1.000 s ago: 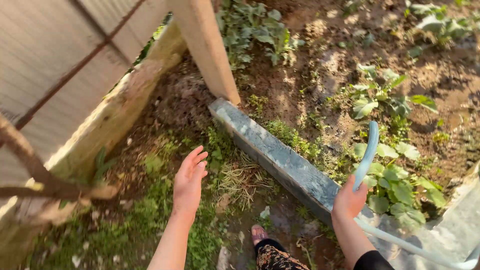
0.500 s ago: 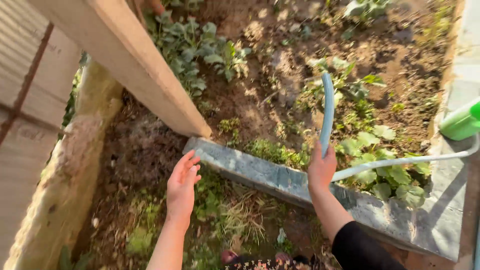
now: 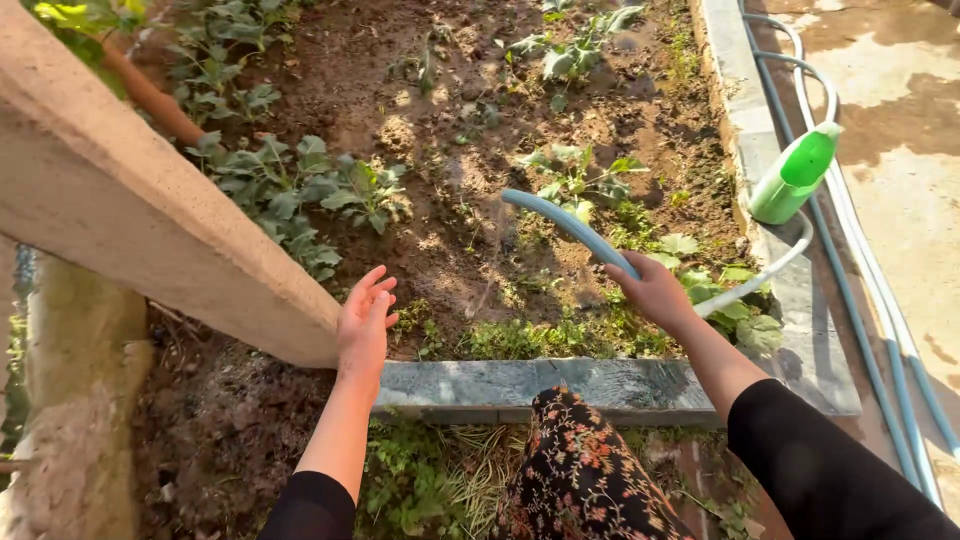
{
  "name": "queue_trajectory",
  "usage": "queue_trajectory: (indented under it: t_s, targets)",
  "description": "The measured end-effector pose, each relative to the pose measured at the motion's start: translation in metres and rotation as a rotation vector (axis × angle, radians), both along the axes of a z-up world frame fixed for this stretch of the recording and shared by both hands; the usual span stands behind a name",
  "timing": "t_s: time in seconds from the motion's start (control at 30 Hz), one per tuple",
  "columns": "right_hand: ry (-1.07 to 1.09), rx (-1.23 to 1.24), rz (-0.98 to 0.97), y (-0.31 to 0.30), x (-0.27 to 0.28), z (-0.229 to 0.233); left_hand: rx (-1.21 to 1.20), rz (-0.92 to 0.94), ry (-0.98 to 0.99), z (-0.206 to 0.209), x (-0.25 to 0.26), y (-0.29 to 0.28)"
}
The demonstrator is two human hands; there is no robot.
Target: Watering vegetable plants in garden beds using a flexible hose.
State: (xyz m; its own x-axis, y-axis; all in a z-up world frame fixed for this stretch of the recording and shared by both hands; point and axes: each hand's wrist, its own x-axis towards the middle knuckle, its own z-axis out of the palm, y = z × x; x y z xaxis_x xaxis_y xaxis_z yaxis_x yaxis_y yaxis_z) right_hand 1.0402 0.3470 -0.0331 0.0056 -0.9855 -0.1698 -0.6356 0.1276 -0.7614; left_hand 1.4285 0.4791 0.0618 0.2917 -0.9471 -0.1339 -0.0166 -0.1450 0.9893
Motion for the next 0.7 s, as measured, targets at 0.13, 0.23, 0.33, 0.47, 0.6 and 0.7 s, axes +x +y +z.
queue_trajectory:
  t_s: [0.13, 0.23, 0.33, 0.47, 0.6, 0.7]
  targets:
    - [0.037, 0.014, 0.032, -0.008, 0.017, 0.025, 0.02, 0.002, 0.037, -0.02, 0.009, -0.031]
    - [0.036, 0.042, 0.041, -0.028, 0.03, 0.03, 0.042, 0.002, 0.041, -0.036, 0.016, -0.063]
    - [0.01, 0.059, 0.054, -0.058, 0.046, 0.02, 0.079, 0.018, 0.033, -0.055, 0.022, -0.105]
    - [-0.021, 0.073, 0.064, -0.129, 0.071, -0.027, 0.097, 0.028, 0.036, -0.096, 0.039, -0.184]
    - [-0.028, 0.128, 0.069, -0.214, 0.1, -0.083, 0.148, 0.077, -0.007, -0.11, 0.053, -0.266]
    - [-0.083, 0.195, 0.176, -0.273, 0.122, -0.117, 0.258, 0.162, 0.001, -0.119, 0.064, -0.327]
